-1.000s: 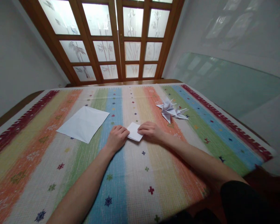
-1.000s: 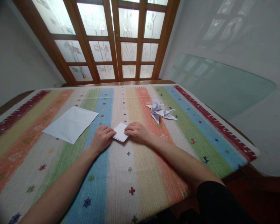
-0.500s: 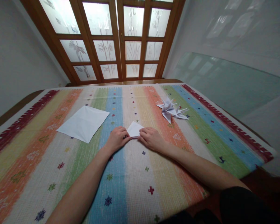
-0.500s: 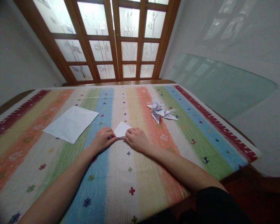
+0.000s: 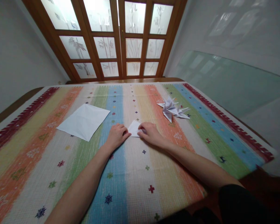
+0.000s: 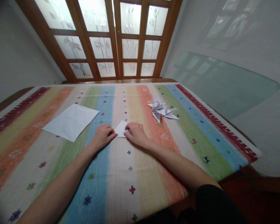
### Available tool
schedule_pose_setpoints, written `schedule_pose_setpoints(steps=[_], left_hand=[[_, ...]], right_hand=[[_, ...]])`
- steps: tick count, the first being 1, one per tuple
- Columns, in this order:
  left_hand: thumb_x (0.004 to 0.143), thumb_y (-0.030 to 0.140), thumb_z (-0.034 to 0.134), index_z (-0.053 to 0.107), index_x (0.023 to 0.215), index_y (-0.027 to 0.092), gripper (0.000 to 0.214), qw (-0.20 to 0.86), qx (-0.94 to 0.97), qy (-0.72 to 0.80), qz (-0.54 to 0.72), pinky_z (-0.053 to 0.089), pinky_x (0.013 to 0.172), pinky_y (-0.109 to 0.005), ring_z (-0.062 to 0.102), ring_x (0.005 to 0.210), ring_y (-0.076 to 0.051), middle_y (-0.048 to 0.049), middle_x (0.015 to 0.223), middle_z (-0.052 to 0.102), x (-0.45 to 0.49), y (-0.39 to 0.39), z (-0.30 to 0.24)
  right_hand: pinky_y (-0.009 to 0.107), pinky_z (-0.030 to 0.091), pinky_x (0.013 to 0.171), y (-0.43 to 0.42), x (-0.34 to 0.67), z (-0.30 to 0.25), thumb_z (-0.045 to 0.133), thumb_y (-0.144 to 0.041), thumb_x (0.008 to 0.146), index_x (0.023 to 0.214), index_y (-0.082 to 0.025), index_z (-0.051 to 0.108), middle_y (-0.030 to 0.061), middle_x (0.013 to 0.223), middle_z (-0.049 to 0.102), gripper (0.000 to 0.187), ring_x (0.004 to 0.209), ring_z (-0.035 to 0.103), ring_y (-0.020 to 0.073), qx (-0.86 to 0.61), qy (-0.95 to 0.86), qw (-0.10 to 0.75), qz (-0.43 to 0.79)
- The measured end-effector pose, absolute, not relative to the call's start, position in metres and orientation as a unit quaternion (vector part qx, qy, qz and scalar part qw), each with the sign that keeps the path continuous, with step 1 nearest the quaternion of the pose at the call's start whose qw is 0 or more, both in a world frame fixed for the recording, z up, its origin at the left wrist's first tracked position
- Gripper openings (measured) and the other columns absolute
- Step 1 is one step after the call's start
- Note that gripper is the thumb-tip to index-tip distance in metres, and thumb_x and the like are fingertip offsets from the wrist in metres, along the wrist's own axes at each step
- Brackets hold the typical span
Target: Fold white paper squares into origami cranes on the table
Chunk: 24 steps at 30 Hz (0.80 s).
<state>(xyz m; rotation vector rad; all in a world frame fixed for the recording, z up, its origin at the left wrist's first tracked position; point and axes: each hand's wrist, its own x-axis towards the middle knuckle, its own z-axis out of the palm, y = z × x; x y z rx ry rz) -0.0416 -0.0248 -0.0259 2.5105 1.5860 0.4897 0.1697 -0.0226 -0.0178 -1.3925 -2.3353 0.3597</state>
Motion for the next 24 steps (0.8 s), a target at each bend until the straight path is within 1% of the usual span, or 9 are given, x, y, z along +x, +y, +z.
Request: schedule_pose_setpoints(steps=[3,6,9,12,15,17,20,22,24], left_hand=[[0.087,0.037,0.063,0.066,0.075,0.018,0.023,0.062,0.826,0.54,0.15,0.038,0.075,-0.035,0.055,0.084,-0.022,-0.0046,0.082,0.064,-0.04,-0.026,-0.024],[0.088,0.039,0.061,0.066,0.08,0.018,0.023,0.04,0.829,0.544,0.119,0.038,0.078,-0.037,0.054,0.089,-0.024,-0.0058,0.088,0.063,-0.04,-0.028,-0.02],[0.089,0.041,0.059,0.067,0.087,0.019,0.023,0.005,0.835,0.542,0.093,0.039,0.083,-0.04,0.053,0.097,-0.027,-0.0081,0.097,0.062,-0.041,-0.03,-0.016],[0.089,0.039,0.059,0.066,0.103,0.02,0.025,-0.015,0.835,0.54,0.103,0.039,0.087,-0.042,0.05,0.104,-0.029,-0.0105,0.108,0.06,-0.043,-0.031,-0.018],[0.092,0.03,0.055,0.061,0.121,0.029,0.03,-0.013,0.854,0.502,0.135,0.038,0.093,-0.045,0.047,0.114,-0.029,-0.01,0.126,0.054,-0.045,-0.03,-0.022],[0.093,0.026,0.051,0.062,0.121,0.034,0.031,-0.007,0.872,0.467,0.149,0.037,0.096,-0.046,0.046,0.118,-0.029,-0.0082,0.134,0.051,-0.044,-0.03,-0.025],[0.094,0.024,0.051,0.067,0.113,0.037,0.029,0.009,0.889,0.432,0.151,0.037,0.098,-0.047,0.045,0.121,-0.028,-0.0055,0.137,0.051,-0.043,-0.029,-0.027],[0.093,0.022,0.052,0.068,0.111,0.038,0.029,0.015,0.894,0.424,0.143,0.036,0.1,-0.047,0.045,0.123,-0.028,-0.0046,0.137,0.053,-0.043,-0.029,-0.028],[0.092,0.021,0.053,0.068,0.113,0.039,0.031,0.015,0.897,0.419,0.138,0.036,0.101,-0.047,0.046,0.124,-0.028,-0.0048,0.136,0.055,-0.043,-0.029,-0.028]], right_hand=[[0.034,0.03,0.08,-0.024,0.168,-0.018,0.056,-0.028,0.091,0.08,-0.017,0.062,0.0056,0.088,0.066,0.016,0.09,0.056,0.0208,-0.506,-0.835,0.178,0.12],[0.034,0.028,0.079,-0.025,0.167,-0.019,0.058,-0.029,0.09,0.079,-0.017,0.06,0.0067,0.091,0.065,0.016,0.091,0.055,0.0218,-0.523,-0.832,0.161,0.095],[0.033,0.028,0.078,-0.026,0.17,-0.019,0.06,-0.03,0.088,0.079,-0.018,0.06,0.0062,0.093,0.064,0.015,0.093,0.054,0.0221,-0.529,-0.829,0.151,0.096],[0.032,0.029,0.077,-0.028,0.176,-0.019,0.061,-0.031,0.087,0.083,-0.019,0.06,0.0061,0.094,0.062,0.013,0.093,0.053,0.0222,-0.536,-0.824,0.154,0.098],[0.034,0.031,0.078,-0.032,0.182,-0.02,0.062,-0.032,0.086,0.084,-0.019,0.061,0.0068,0.096,0.061,0.013,0.094,0.052,0.0237,-0.551,-0.812,0.16,0.104],[0.035,0.032,0.079,-0.036,0.185,-0.02,0.063,-0.031,0.085,0.085,-0.019,0.062,0.0073,0.097,0.061,0.012,0.095,0.052,0.0248,-0.556,-0.807,0.166,0.112],[0.037,0.035,0.081,-0.04,0.19,-0.021,0.064,-0.03,0.084,0.088,-0.02,0.062,0.0078,0.099,0.062,0.012,0.096,0.053,0.0252,-0.55,-0.808,0.174,0.116],[0.039,0.037,0.083,-0.041,0.193,-0.02,0.065,-0.031,0.083,0.094,-0.019,0.062,0.0089,0.102,0.062,0.016,0.098,0.053,0.0259,-0.546,-0.81,0.181,0.11],[0.042,0.039,0.086,-0.041,0.195,-0.018,0.066,-0.031,0.083,0.105,-0.019,0.062,0.0115,0.11,0.062,0.025,0.104,0.052,0.0277,-0.528,-0.822,0.197,0.09]])
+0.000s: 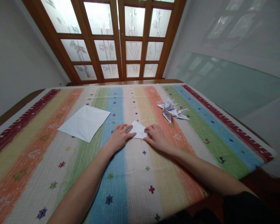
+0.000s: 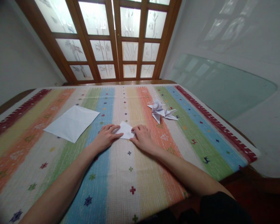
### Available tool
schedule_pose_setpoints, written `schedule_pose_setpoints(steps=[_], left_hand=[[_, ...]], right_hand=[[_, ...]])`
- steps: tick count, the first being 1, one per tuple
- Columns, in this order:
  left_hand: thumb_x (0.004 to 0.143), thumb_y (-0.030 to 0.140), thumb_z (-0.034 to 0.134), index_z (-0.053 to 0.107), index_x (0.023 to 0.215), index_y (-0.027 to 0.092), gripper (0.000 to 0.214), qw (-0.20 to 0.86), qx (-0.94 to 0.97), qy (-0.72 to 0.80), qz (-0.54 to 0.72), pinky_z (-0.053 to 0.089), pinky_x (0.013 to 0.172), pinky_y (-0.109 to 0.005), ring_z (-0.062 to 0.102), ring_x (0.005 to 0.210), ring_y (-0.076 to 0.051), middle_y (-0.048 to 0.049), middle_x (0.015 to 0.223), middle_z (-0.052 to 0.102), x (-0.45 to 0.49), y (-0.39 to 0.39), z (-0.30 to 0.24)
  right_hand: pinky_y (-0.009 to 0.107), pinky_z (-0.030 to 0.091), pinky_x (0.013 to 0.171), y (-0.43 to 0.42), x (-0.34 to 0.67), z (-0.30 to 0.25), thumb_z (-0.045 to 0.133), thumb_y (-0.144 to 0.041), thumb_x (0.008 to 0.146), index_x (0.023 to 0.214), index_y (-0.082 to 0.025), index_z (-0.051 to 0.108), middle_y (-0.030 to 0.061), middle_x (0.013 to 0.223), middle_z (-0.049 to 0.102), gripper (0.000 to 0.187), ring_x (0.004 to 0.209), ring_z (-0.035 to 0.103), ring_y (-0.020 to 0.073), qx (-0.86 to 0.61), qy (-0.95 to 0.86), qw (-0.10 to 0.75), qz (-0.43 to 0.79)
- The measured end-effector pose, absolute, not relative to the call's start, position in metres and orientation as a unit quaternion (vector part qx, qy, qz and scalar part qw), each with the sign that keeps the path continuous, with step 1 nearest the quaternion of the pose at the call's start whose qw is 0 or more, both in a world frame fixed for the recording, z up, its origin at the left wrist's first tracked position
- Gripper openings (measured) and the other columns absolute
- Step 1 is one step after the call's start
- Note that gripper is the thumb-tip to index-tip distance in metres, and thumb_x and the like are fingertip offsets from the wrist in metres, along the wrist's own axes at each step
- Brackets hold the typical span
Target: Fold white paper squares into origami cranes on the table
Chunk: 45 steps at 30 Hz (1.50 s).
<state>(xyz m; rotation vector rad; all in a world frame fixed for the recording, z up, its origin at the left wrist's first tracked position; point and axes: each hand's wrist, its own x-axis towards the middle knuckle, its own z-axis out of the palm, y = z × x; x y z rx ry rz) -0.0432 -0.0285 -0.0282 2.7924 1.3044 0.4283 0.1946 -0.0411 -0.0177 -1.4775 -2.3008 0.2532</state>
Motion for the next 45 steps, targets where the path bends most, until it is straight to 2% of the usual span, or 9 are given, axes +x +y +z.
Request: schedule_pose_setpoints(steps=[7,12,17,21,25,29,35,40,45], left_hand=[[0.095,0.022,0.046,0.061,0.125,0.033,0.036,0.009,0.882,0.451,0.137,0.035,0.105,-0.05,0.041,0.131,-0.028,-0.008,0.138,0.053,-0.044,-0.027,-0.033],[0.094,0.023,0.04,0.048,0.138,0.024,0.044,0.01,0.853,0.507,0.124,0.023,0.111,-0.06,0.031,0.14,-0.034,-0.0124,0.147,0.044,-0.051,-0.026,-0.035],[0.087,0.009,0.038,0.034,0.145,0.015,0.058,0.011,0.833,0.514,0.205,0.025,0.113,-0.052,0.034,0.139,-0.029,-0.0141,0.144,0.047,-0.049,-0.027,-0.031],[0.09,0.03,0.05,0.044,0.138,0.018,0.05,0.01,0.818,0.531,0.221,0.024,0.112,-0.055,0.038,0.135,-0.033,-0.0154,0.139,0.052,-0.037,-0.03,-0.029],[0.086,0.042,0.059,0.038,0.142,0.018,0.064,0.004,0.801,0.568,0.188,0.018,0.111,-0.063,0.034,0.137,-0.038,-0.0173,0.141,0.049,-0.03,-0.03,-0.032],[0.085,0.045,0.059,0.036,0.144,0.017,0.069,0.011,0.795,0.58,0.178,0.019,0.111,-0.063,0.033,0.137,-0.039,-0.0172,0.143,0.047,-0.032,-0.029,-0.034],[0.084,0.043,0.061,0.039,0.142,0.019,0.066,0.012,0.793,0.577,0.194,0.02,0.111,-0.063,0.034,0.137,-0.038,-0.0166,0.141,0.05,-0.032,-0.029,-0.035],[0.084,0.038,0.064,0.052,0.131,0.021,0.052,0.015,0.803,0.556,0.214,0.021,0.11,-0.062,0.039,0.134,-0.035,-0.0139,0.136,0.055,-0.033,-0.03,-0.032],[0.086,0.026,0.061,0.072,0.091,0.027,0.012,0.023,0.831,0.501,0.242,0.025,0.109,-0.056,0.05,0.122,-0.029,-0.0049,0.117,0.067,-0.038,-0.029,-0.033]], right_hand=[[0.036,0.048,0.086,-0.044,0.189,-0.024,0.048,-0.016,0.093,0.103,-0.018,0.07,0.0093,0.101,0.072,0.024,0.095,0.062,0.021,-0.32,-0.929,0.179,0.057],[0.041,0.047,0.096,-0.055,0.198,-0.033,0.046,-0.011,0.09,0.116,-0.015,0.065,0.013,0.117,0.069,0.033,0.11,0.063,0.0233,-0.306,-0.933,0.186,0.02],[0.044,0.044,0.098,-0.062,0.205,-0.031,0.043,-0.01,0.09,0.119,-0.013,0.062,0.0153,0.121,0.067,0.035,0.114,0.061,0.0249,-0.3,-0.936,0.184,0.014],[0.04,0.044,0.091,-0.057,0.195,-0.018,0.047,-0.016,0.092,0.105,-0.016,0.066,0.0127,0.104,0.072,0.023,0.1,0.065,0.0237,-0.326,-0.933,0.15,0.03],[0.04,0.043,0.088,-0.028,0.178,-0.005,0.05,-0.023,0.093,0.106,-0.018,0.067,0.0104,0.092,0.072,0.022,0.091,0.064,0.0232,-0.358,-0.923,0.129,0.054],[0.04,0.042,0.099,0.017,0.162,-0.003,0.062,-0.017,0.082,0.137,-0.017,0.046,0.0158,0.14,0.052,0.057,0.123,0.052,0.0247,-0.388,-0.893,0.196,0.114],[0.033,0.049,0.087,0.045,0.157,-0.007,0.059,-0.002,0.074,0.129,-0.014,0.056,0.0128,0.117,0.067,0.056,0.102,0.063,0.0199,-0.376,-0.885,0.181,0.207],[0.03,0.048,0.081,0.037,0.168,-0.012,0.058,-0.003,0.079,0.091,-0.016,0.072,0.0076,0.089,0.073,0.023,0.087,0.065,0.0179,-0.322,-0.921,0.174,0.13],[0.032,0.05,0.083,0.023,0.177,-0.027,0.055,-0.008,0.087,0.092,-0.018,0.072,0.0086,0.098,0.074,0.02,0.091,0.067,0.018,-0.277,-0.943,0.17,0.072]])
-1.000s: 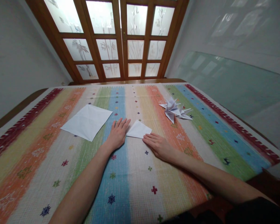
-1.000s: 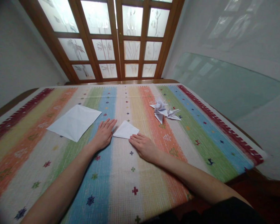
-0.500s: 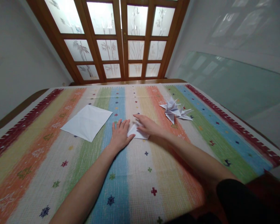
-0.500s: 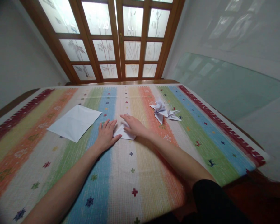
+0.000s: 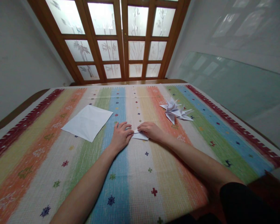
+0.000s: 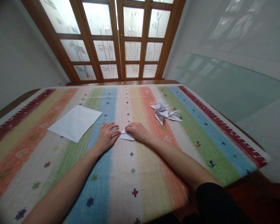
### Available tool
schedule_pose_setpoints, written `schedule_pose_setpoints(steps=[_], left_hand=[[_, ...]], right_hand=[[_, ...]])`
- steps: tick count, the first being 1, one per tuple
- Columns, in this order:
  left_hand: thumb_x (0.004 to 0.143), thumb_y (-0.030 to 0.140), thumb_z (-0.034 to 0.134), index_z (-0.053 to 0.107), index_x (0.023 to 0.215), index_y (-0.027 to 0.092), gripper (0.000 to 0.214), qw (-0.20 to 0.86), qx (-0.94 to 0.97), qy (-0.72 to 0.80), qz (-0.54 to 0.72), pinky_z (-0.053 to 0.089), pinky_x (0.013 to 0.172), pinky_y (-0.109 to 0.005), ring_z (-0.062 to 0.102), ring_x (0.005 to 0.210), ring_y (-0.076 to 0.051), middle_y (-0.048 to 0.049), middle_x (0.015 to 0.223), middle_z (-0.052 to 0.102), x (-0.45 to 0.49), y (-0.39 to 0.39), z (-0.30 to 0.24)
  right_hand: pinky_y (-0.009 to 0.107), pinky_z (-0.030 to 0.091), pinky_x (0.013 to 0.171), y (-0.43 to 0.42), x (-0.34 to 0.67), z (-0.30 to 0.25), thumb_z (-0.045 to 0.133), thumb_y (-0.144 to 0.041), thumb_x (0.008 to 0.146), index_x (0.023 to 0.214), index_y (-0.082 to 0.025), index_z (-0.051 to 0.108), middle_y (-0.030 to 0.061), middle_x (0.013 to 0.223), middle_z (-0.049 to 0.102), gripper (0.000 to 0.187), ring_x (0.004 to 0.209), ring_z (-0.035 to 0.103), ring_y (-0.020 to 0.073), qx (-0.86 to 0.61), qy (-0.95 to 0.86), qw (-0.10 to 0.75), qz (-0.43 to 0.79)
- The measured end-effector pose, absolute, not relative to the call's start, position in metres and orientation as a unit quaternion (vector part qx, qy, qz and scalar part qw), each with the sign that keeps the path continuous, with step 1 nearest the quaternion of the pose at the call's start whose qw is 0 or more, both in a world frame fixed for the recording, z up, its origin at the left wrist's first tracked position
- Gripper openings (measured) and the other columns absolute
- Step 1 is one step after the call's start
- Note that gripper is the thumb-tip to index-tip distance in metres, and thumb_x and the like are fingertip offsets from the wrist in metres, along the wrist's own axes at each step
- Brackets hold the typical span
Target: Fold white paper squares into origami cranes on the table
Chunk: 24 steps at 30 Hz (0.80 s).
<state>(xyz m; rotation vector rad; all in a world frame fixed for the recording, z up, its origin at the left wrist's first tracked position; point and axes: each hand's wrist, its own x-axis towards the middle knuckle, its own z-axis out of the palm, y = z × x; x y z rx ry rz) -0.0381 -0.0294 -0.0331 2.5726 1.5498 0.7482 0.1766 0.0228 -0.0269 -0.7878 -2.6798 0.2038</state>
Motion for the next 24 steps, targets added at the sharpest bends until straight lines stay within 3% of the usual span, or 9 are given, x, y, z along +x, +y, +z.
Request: schedule_pose_setpoints(steps=[4,13,19,24], left_hand=[[0.085,0.022,0.06,0.073,0.084,0.026,0.014,0.036,0.84,0.485,0.241,0.029,0.106,-0.054,0.055,0.112,-0.027,-0.0029,0.105,0.071,-0.039,-0.029,-0.032],[0.081,0.016,0.061,0.071,0.079,0.021,0.011,-0.015,0.874,0.449,0.183,0.032,0.103,-0.052,0.054,0.109,-0.028,-0.0057,0.104,0.071,-0.036,-0.031,-0.019],[0.086,0.009,0.051,0.07,0.081,0.01,0.02,-0.089,0.903,0.421,0.02,0.043,0.077,-0.039,0.06,0.086,-0.026,-0.0142,0.083,0.069,-0.016,-0.047,-0.005],[0.085,0.003,0.046,0.069,0.088,0.005,0.023,-0.102,0.871,0.477,-0.053,0.042,0.067,-0.034,0.061,0.08,-0.025,-0.0184,0.087,0.068,0.001,-0.063,-0.003]], right_hand=[[0.036,0.052,0.091,0.014,0.182,-0.035,0.052,-0.012,0.091,0.101,-0.017,0.071,0.0114,0.109,0.072,0.022,0.102,0.067,0.0197,-0.249,-0.95,0.186,0.022],[0.037,0.053,0.095,0.011,0.184,-0.038,0.051,-0.011,0.092,0.103,-0.016,0.071,0.0105,0.112,0.072,0.023,0.106,0.067,0.0198,-0.243,-0.953,0.179,-0.004],[0.04,0.05,0.1,0.007,0.189,-0.039,0.047,-0.007,0.089,0.109,-0.016,0.069,0.0114,0.116,0.071,0.031,0.111,0.065,0.0196,-0.247,-0.951,0.182,0.029],[0.048,0.042,0.106,-0.002,0.197,-0.038,0.045,-0.006,0.088,0.126,-0.019,0.061,0.012,0.13,0.063,0.043,0.123,0.057,0.0211,-0.293,-0.941,0.155,0.074]])
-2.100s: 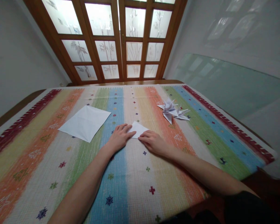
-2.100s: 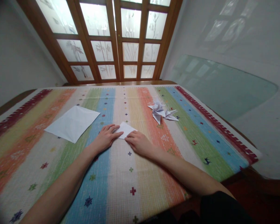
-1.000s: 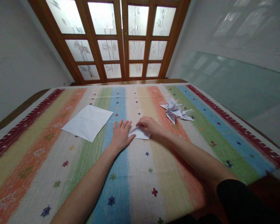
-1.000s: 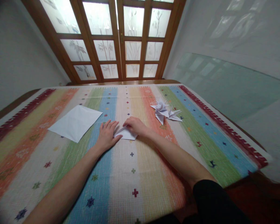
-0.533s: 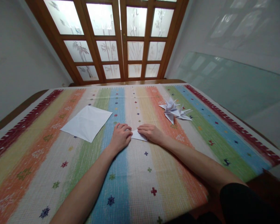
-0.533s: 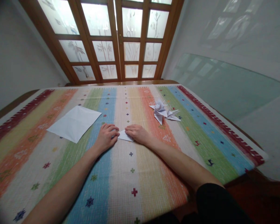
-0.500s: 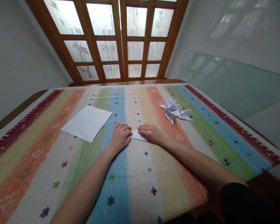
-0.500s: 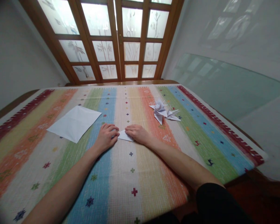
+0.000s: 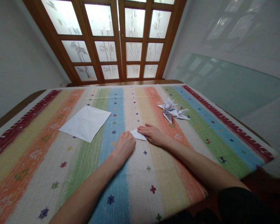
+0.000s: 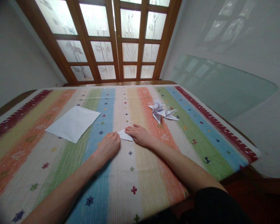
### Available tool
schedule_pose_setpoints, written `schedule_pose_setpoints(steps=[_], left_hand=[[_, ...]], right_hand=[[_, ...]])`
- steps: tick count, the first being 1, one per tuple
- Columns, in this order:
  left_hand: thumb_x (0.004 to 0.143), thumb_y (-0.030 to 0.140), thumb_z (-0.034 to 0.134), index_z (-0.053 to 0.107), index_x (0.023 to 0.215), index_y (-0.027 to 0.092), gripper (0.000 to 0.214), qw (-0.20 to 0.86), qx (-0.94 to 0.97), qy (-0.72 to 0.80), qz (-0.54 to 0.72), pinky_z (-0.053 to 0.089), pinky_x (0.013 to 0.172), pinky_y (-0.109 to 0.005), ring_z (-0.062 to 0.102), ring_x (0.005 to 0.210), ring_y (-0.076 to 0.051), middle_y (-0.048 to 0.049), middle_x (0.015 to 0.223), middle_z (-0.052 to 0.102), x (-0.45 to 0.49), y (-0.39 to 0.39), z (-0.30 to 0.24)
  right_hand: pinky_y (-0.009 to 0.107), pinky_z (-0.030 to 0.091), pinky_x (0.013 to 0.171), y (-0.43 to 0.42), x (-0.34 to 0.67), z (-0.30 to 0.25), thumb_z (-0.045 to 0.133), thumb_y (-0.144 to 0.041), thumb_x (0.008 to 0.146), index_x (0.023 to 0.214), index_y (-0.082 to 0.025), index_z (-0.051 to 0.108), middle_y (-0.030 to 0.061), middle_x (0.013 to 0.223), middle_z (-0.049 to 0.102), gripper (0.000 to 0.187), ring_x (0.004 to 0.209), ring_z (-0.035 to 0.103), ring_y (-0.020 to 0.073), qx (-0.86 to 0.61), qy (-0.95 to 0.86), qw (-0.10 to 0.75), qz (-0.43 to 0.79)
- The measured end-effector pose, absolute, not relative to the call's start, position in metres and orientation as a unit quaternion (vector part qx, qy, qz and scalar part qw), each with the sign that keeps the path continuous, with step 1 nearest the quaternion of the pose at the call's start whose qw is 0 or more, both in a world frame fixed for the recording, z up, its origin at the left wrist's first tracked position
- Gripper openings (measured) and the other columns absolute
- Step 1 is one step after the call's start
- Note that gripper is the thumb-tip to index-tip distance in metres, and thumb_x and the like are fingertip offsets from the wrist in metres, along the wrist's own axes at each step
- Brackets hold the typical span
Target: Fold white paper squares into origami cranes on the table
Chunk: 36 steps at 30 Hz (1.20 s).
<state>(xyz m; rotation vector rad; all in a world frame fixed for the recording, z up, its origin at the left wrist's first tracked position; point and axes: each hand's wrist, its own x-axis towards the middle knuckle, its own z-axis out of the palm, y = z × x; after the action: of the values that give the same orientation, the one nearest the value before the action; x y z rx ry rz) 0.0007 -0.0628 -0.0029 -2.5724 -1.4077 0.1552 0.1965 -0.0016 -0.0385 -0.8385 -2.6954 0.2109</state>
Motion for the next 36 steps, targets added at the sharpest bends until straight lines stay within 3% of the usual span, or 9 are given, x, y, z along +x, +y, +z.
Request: schedule_pose_setpoints(steps=[7,11,17,21,26,29,31,36], left_hand=[[0.095,0.025,0.048,0.058,0.119,0.006,0.032,0.082,-0.851,-0.519,0.023,0.044,0.072,-0.036,0.062,0.087,-0.029,-0.0212,0.096,0.065,0.008,-0.07,-0.007],[0.094,0.027,0.051,0.06,0.114,0.009,0.028,0.084,-0.854,-0.513,0.016,0.044,0.072,-0.037,0.062,0.088,-0.03,-0.0189,0.096,0.065,0.005,-0.067,-0.006],[0.092,0.014,0.048,0.063,0.094,0.008,0.016,0.092,-0.919,-0.382,-0.017,0.045,0.075,-0.037,0.062,0.087,-0.026,-0.0152,0.093,0.066,-0.003,-0.049,-0.01],[0.09,0.007,0.042,0.061,0.098,0.009,0.021,0.074,-0.92,-0.38,-0.063,0.048,0.07,-0.036,0.064,0.081,-0.026,-0.0142,0.088,0.067,-0.005,-0.045,-0.019],[0.086,0.011,0.046,0.063,0.1,0.016,0.022,-0.142,-0.8,-0.476,-0.337,0.051,0.078,-0.035,0.067,0.085,-0.022,-0.0101,0.092,0.071,-0.01,-0.038,-0.033],[0.083,0.024,0.054,0.062,0.098,0.017,0.019,-0.359,-0.6,-0.491,-0.519,0.052,0.072,-0.032,0.069,0.077,-0.02,-0.0071,0.086,0.072,-0.007,-0.031,-0.036],[0.076,0.031,0.062,0.06,0.094,0.016,0.024,-0.471,-0.498,-0.457,-0.567,0.051,0.068,-0.03,0.068,0.07,-0.019,-0.0053,0.079,0.071,-0.004,-0.028,-0.036],[0.063,0.034,0.074,0.06,0.089,0.015,0.035,-0.551,-0.427,-0.419,-0.582,0.051,0.071,-0.03,0.066,0.073,-0.018,-0.0045,0.081,0.071,-0.002,-0.031,-0.028]], right_hand=[[0.052,0.033,0.111,-0.012,0.201,-0.035,0.037,-0.013,0.093,0.136,-0.017,0.052,0.0138,0.14,0.054,0.045,0.132,0.048,0.0221,-0.33,-0.93,0.131,0.093],[0.052,0.032,0.112,-0.013,0.209,-0.035,0.037,-0.016,0.095,0.134,-0.018,0.053,0.0128,0.138,0.056,0.043,0.131,0.05,0.0225,-0.35,-0.919,0.156,0.093],[0.054,0.037,0.107,-0.009,0.22,-0.036,0.04,-0.016,0.09,0.126,-0.022,0.059,0.009,0.121,0.067,0.041,0.114,0.061,0.0241,-0.445,-0.821,0.337,0.119],[0.052,0.043,0.102,-0.007,0.219,-0.039,0.046,-0.02,0.087,0.121,-0.025,0.063,0.0085,0.119,0.068,0.038,0.114,0.06,0.0259,-0.474,-0.747,0.43,0.182],[0.049,0.048,0.097,-0.003,0.21,-0.043,0.058,-0.033,0.083,0.122,-0.023,0.059,0.0119,0.122,0.063,0.04,0.11,0.061,0.0247,-0.461,-0.64,0.518,0.33],[0.043,0.053,0.089,0.001,0.197,-0.042,0.071,-0.039,0.073,0.125,-0.025,0.055,0.0105,0.124,0.059,0.056,0.099,0.064,0.0208,-0.43,-0.594,0.513,0.446],[0.037,0.056,0.078,0.003,0.185,-0.038,0.075,-0.04,0.068,0.121,-0.025,0.057,0.0079,0.115,0.061,0.058,0.085,0.066,0.017,-0.412,-0.569,0.487,0.52],[0.026,0.048,0.056,0.005,0.153,-0.025,0.071,-0.045,0.071,0.08,-0.017,0.065,0.0013,0.072,0.063,0.03,0.06,0.057,0.012,-0.388,-0.564,0.452,0.572]])
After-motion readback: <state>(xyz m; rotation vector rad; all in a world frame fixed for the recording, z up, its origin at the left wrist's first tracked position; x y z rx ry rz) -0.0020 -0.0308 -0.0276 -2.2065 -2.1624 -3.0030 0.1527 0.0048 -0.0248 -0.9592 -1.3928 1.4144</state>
